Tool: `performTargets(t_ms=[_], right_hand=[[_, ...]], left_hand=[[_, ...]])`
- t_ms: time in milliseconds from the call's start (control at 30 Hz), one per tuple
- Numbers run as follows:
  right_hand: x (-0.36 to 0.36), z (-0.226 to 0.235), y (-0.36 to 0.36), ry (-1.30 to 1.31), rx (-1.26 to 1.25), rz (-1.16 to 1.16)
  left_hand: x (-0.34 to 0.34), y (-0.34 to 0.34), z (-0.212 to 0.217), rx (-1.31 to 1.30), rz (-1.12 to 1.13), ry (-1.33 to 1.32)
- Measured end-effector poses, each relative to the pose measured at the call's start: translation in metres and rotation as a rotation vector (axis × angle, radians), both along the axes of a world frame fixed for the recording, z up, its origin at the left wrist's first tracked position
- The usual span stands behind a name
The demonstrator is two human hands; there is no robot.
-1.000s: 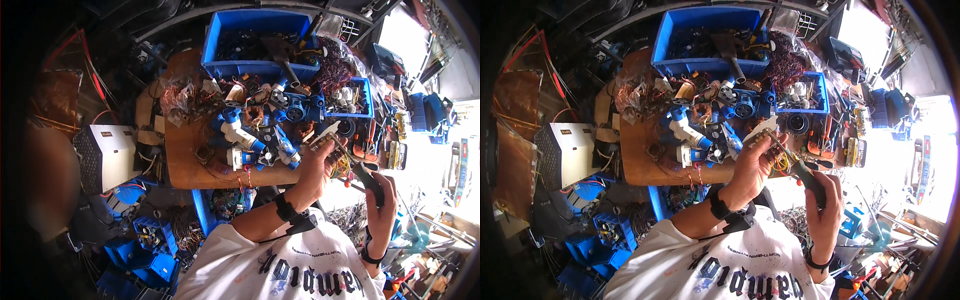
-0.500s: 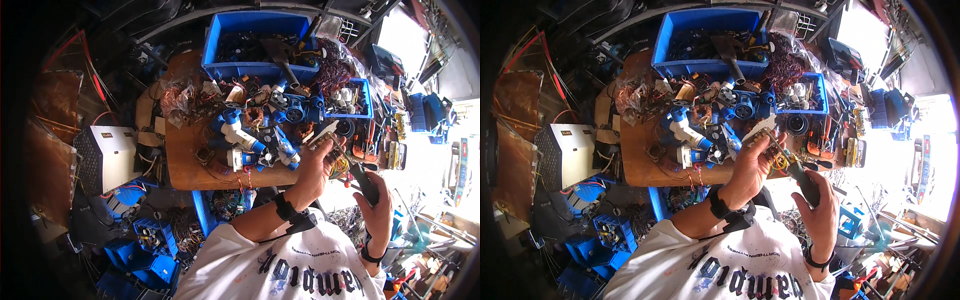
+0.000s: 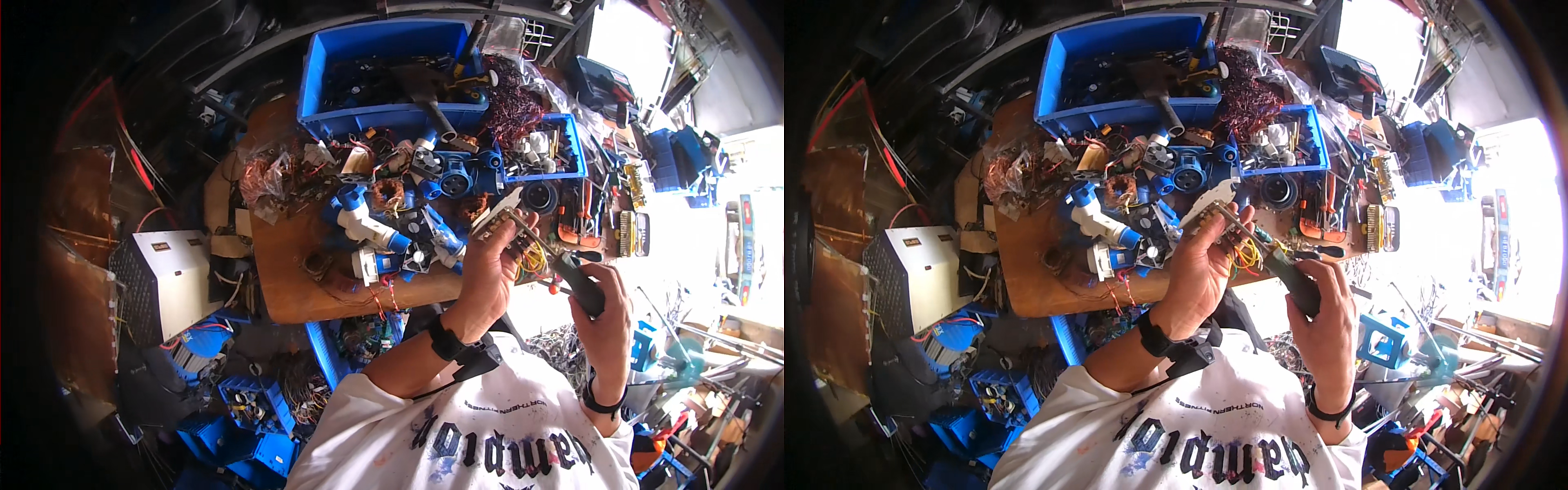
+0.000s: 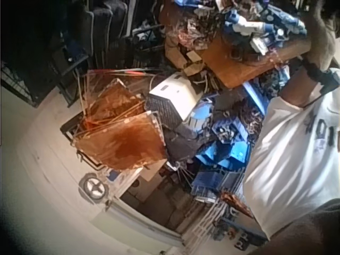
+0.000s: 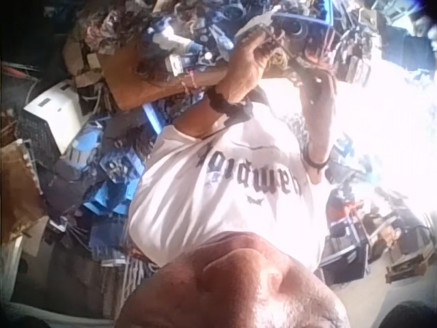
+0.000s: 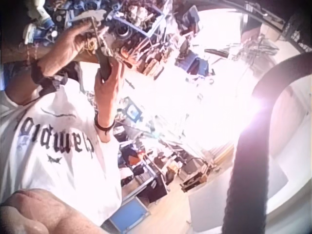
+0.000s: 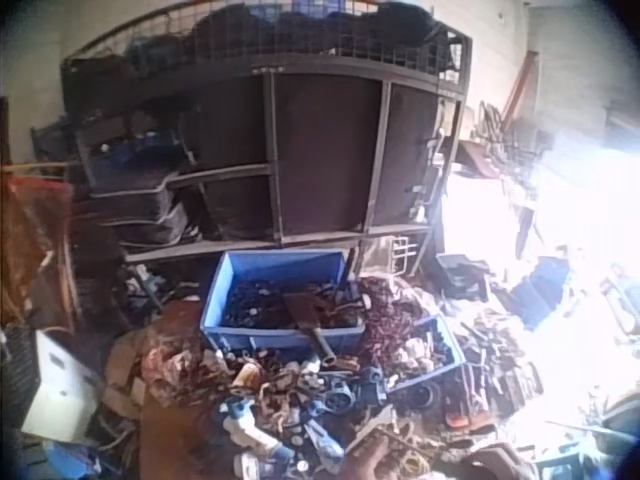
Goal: The person uses a screwdriver to remove screws from a small electronic component with attached wires. They then use pliers to strip the insulation from the wire ends and separate the internal parts of the component. The task involves careful manipulation of small parts and tools in a cluttered workspace.
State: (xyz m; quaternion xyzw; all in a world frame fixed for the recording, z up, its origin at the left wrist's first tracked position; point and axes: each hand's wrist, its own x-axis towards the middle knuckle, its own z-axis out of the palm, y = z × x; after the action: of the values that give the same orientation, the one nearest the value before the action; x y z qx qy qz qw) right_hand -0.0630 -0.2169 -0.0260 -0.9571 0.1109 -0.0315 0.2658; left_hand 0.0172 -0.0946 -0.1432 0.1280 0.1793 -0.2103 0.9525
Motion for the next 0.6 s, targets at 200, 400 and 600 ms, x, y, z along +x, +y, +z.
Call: performTargets(t_ms=[200,400,600], right_hand=[[-0.0001,0.0013,0.002,0.079,0.04,0.035],[-0.0027,0.0035,-0.0003,-0.024,-0.001,0.096],[-0.0054,0.0027,-0.0027,-0.086,0.026,0.033]], left_hand=[[0.0029,0.0012,0.0055,0.016,0.012,0.001],[0.0014,0.0012,0.0006,0.04,0.025,-0.058],[0.001,0.0001,0.0034,0.079,0.043,-0.069]])
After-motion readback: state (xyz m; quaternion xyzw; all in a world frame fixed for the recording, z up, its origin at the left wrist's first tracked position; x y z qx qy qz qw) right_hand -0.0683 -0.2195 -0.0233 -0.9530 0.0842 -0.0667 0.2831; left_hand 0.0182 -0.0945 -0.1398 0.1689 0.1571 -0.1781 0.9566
